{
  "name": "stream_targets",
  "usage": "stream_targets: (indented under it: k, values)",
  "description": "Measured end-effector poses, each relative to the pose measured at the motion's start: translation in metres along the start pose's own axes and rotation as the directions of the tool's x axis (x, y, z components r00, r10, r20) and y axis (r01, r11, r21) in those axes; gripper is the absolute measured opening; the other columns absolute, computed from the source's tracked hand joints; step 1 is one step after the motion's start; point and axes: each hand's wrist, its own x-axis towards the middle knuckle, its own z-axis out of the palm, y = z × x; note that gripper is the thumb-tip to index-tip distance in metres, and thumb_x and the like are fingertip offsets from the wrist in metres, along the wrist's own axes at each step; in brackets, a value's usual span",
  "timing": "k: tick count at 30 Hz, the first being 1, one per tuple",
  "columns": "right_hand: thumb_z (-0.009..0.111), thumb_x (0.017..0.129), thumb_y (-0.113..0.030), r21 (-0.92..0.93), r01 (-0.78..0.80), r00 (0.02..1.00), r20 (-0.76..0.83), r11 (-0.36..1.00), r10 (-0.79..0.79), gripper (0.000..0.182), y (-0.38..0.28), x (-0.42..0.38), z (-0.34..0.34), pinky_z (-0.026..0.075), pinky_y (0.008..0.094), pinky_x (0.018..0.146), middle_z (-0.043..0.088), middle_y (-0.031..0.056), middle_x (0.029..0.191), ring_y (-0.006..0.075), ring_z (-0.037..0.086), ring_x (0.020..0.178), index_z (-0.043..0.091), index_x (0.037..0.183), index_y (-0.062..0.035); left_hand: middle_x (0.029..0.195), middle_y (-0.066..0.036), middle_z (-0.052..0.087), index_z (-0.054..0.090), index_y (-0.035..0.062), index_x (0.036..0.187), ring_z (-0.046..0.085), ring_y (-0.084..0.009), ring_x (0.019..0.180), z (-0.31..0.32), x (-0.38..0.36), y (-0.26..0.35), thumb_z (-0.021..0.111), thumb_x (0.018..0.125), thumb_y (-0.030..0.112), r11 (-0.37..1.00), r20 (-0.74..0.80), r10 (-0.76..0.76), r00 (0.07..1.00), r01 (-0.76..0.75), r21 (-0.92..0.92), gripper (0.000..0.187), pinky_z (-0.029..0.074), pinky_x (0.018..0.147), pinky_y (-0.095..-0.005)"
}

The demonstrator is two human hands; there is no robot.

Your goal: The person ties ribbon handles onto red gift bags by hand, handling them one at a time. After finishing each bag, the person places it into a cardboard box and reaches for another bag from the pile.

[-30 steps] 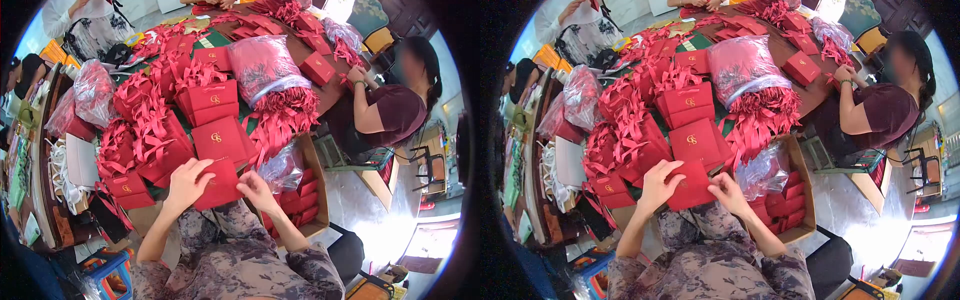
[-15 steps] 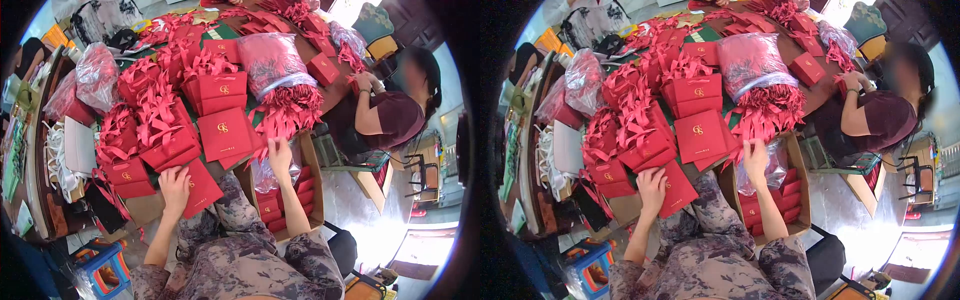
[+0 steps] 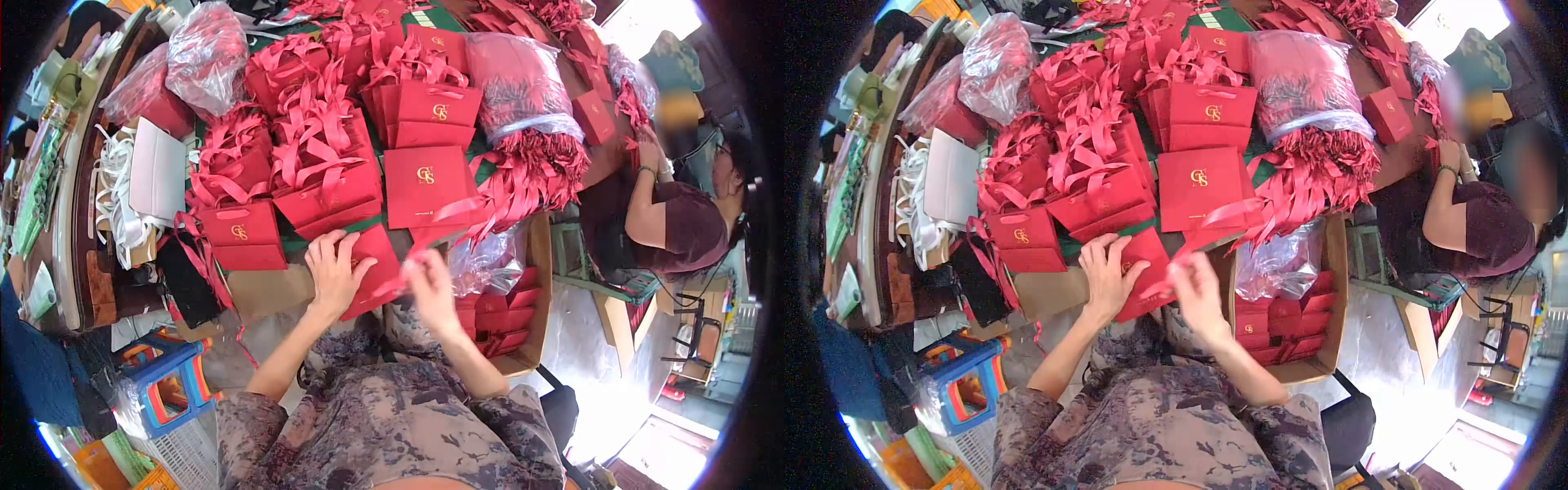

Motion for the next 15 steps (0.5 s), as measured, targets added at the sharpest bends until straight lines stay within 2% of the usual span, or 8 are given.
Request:
stream_targets:
  k: [1, 3, 5, 7, 9, 13, 15]
  values:
    - [0.056, 0.103, -0.010, -0.005, -0.033, 0.999, 0.002, 0.999, 0.033, 0.009, 0.006, -0.002, 0.013, 0.054, 0.0266, 0.073, 0.060, 0.0019, 0.090, 0.0089, 0.061, 0.081, 0.053, 0.108, -0.0032, 0.119, -0.010, 0.057, 0.060, 0.0098, 0.122, 0.049, -0.0321, 0.111, -0.003, 0.002, 0.002, 0.081, 0.078, 0.033, 1.000, -0.001, 0.006, 1.000, -0.006, -0.018, 0.054, 0.037, 0.093, -0.0463]
    - [0.055, 0.103, -0.008, 0.091, 0.008, 1.000, 0.006, 0.996, -0.008, 0.007, 0.020, 0.008, 0.027, 0.054, 0.0266, 0.077, 0.062, 0.0025, 0.091, 0.0094, 0.061, 0.084, 0.053, 0.107, -0.0023, 0.116, -0.009, 0.059, 0.060, 0.0101, 0.119, 0.050, -0.0318, 0.109, -0.008, 0.002, 0.001, 0.081, 0.077, 0.032, 1.000, 0.000, -0.003, 1.000, 0.003, -0.024, 0.051, 0.037, 0.092, -0.0452]
    - [0.055, 0.103, -0.006, 0.075, 0.082, 0.996, -0.029, 0.994, -0.080, 0.005, 0.030, 0.026, 0.032, 0.053, 0.0261, 0.081, 0.063, 0.0033, 0.093, 0.0102, 0.062, 0.088, 0.054, 0.105, -0.0023, 0.108, -0.008, 0.062, 0.059, 0.0100, 0.114, 0.053, -0.0314, 0.103, -0.010, 0.006, -0.001, 0.082, 0.075, 0.029, 0.996, 0.110, -0.036, 0.993, 0.045, -0.082, 0.048, 0.039, 0.086, -0.0441]
    - [0.056, 0.102, -0.005, -0.055, 0.142, 0.988, -0.056, 0.988, -0.145, 0.004, 0.031, 0.037, 0.030, 0.051, 0.0259, 0.086, 0.065, 0.0047, 0.096, 0.0111, 0.064, 0.091, 0.054, 0.105, -0.0021, 0.105, -0.008, 0.064, 0.059, 0.0094, 0.109, 0.054, -0.0311, 0.099, -0.016, 0.009, 0.002, 0.083, 0.074, 0.025, 0.988, 0.154, -0.091, 0.984, 0.109, -0.112, 0.045, 0.040, 0.084, -0.0427]
    - [0.057, 0.102, -0.004, -0.080, 0.145, 0.985, -0.087, 0.986, -0.152, 0.005, 0.034, 0.040, 0.024, 0.052, 0.0261, 0.087, 0.065, 0.0047, 0.096, 0.0109, 0.064, 0.092, 0.054, 0.104, -0.0019, 0.105, -0.009, 0.063, 0.060, 0.0089, 0.109, 0.057, -0.0319, 0.101, -0.016, 0.008, 0.001, 0.083, 0.075, 0.024, 0.961, 0.210, -0.134, 0.969, 0.179, -0.212, 0.044, 0.043, 0.086, -0.0422]
    - [0.056, 0.103, -0.006, -0.052, 0.140, 0.986, -0.087, 0.989, -0.144, 0.006, 0.042, 0.038, 0.014, 0.057, 0.0303, 0.088, 0.065, 0.0053, 0.096, 0.0121, 0.066, 0.093, 0.053, 0.104, -0.0011, 0.103, -0.009, 0.063, 0.061, 0.0091, 0.108, 0.058, -0.0323, 0.098, -0.008, 0.001, -0.003, 0.082, 0.077, 0.021, 0.960, 0.197, -0.114, 0.974, 0.159, -0.231, 0.040, 0.043, 0.084, -0.0421]
    - [0.056, 0.102, -0.003, -0.015, 0.091, 0.992, -0.085, 0.996, -0.092, 0.007, 0.045, 0.035, 0.010, 0.055, 0.0271, 0.089, 0.064, 0.0073, 0.098, 0.0117, 0.065, 0.092, 0.050, 0.103, 0.0000, 0.100, -0.008, 0.063, 0.063, 0.0090, 0.102, 0.058, -0.0309, 0.097, -0.002, 0.000, -0.004, 0.080, 0.078, 0.018, 0.960, 0.161, -0.138, 0.977, 0.172, -0.219, 0.031, 0.044, 0.083, -0.0410]
